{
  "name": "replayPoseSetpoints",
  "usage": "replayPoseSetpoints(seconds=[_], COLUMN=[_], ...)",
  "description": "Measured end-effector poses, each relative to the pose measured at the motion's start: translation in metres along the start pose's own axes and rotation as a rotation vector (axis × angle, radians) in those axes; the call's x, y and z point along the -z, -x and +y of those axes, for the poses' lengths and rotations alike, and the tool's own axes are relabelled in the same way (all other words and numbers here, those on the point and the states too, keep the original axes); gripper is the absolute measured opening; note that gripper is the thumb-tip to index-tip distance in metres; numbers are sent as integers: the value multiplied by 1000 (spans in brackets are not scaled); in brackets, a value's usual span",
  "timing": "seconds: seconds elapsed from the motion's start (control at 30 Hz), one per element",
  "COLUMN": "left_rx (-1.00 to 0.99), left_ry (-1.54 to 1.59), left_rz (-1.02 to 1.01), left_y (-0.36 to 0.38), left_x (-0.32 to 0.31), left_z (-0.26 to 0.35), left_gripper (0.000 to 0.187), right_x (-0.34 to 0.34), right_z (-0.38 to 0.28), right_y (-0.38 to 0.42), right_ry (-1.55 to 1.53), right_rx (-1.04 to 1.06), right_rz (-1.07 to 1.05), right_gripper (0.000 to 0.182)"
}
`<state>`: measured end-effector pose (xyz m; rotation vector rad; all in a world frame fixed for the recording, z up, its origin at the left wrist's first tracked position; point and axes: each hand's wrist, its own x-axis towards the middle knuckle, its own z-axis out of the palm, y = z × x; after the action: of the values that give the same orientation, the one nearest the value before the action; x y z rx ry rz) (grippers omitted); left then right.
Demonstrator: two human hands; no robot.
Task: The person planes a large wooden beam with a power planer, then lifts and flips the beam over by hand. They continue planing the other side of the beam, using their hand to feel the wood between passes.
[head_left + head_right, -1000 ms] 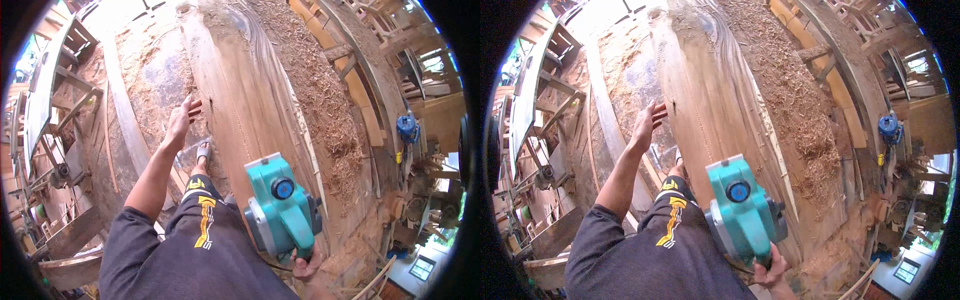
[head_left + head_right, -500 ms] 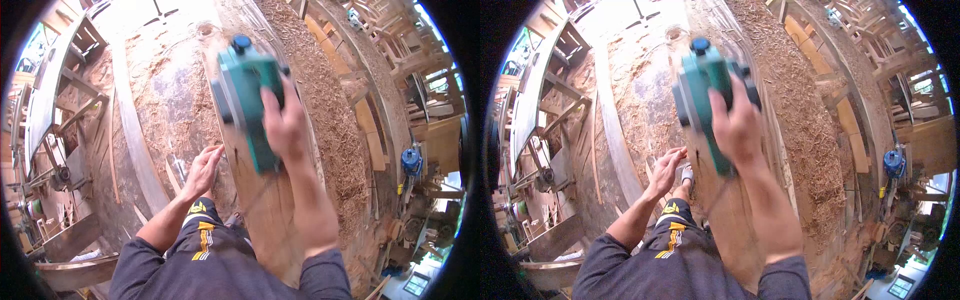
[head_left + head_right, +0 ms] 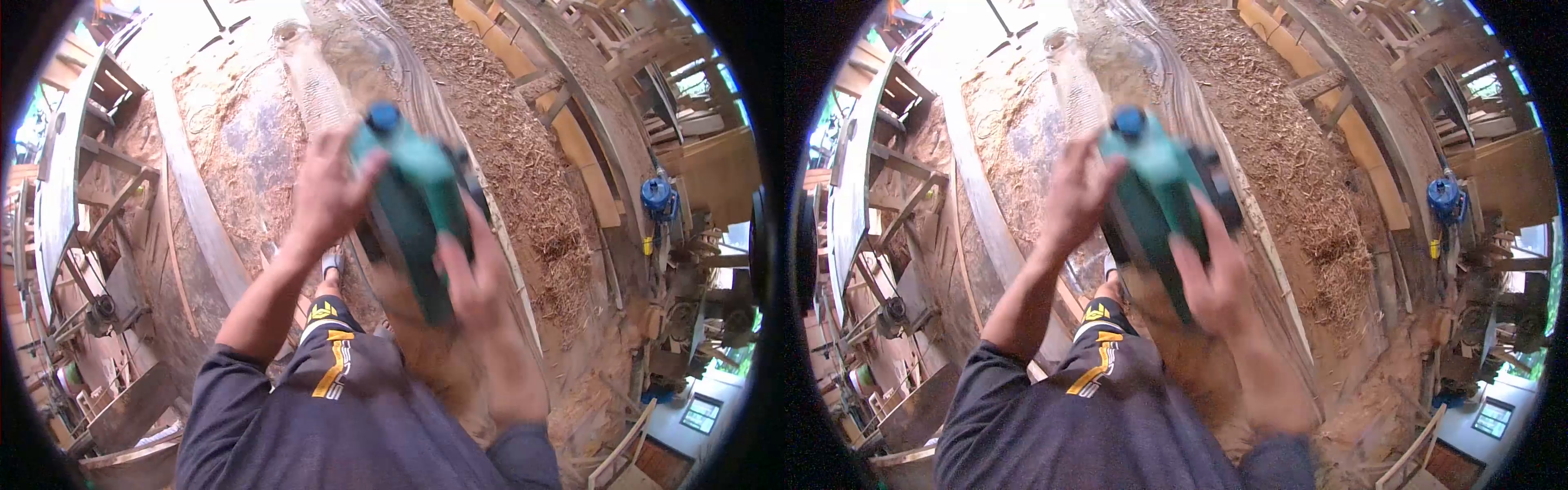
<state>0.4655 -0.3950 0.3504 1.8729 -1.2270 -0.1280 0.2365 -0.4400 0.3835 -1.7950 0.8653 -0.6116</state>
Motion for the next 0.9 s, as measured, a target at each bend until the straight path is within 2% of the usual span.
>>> replayPoseSetpoints(seconds=[0.03,0.07,0.1,0.13,0.17,0.2,0.23,0.33,0.37,0.4,0.47,0.53,0.6,0.67,0.77,0.9], left_rx=[-59,-19,-272,-241,-418,-510,-591,-661,-585,-500,-441,-43,291,424,571,582], left_ry=[78,65,-35,-110,-48,68,148,265,264,194,172,396,392,480,535,532], left_rz=[-72,-277,-395,-730,-847,-839,-923,-746,-749,-750,-564,-341,57,299,259,282], left_y=[12,26,43,61,78,99,105,89,78,63,35,19,-8,-28,-46,-64], left_x=[-11,-13,-25,-33,-39,-47,-54,-55,-48,-36,-24,-22,-19,-20,-34,-50], left_z=[19,48,61,79,91,98,101,87,81,77,50,5,-39,-81,-124,-132], left_gripper=[56,50,48,49,48,45,43,43,45,44,47,46,42,45,50,49], right_x=[17,33,46,59,66,74,79,72,67,64,53,34,15,-2,-28,-64], right_z=[5,12,19,29,47,47,44,53,49,41,32,10,-2,-11,-15,-14], right_y=[56,113,167,222,275,299,308,291,272,251,194,132,70,9,-80,-223], right_ry=[26,47,60,69,72,98,124,66,41,51,144,113,69,49,0,68], right_rx=[-66,-141,-199,-242,-128,-84,-46,-24,-41,-105,-111,-162,-140,-70,8,298], right_rz=[2,8,21,34,127,94,57,85,153,110,76,72,85,101,121,199], right_gripper=[57,58,59,60,60,65,73,77,64,62,60,58,54,49,45,44])
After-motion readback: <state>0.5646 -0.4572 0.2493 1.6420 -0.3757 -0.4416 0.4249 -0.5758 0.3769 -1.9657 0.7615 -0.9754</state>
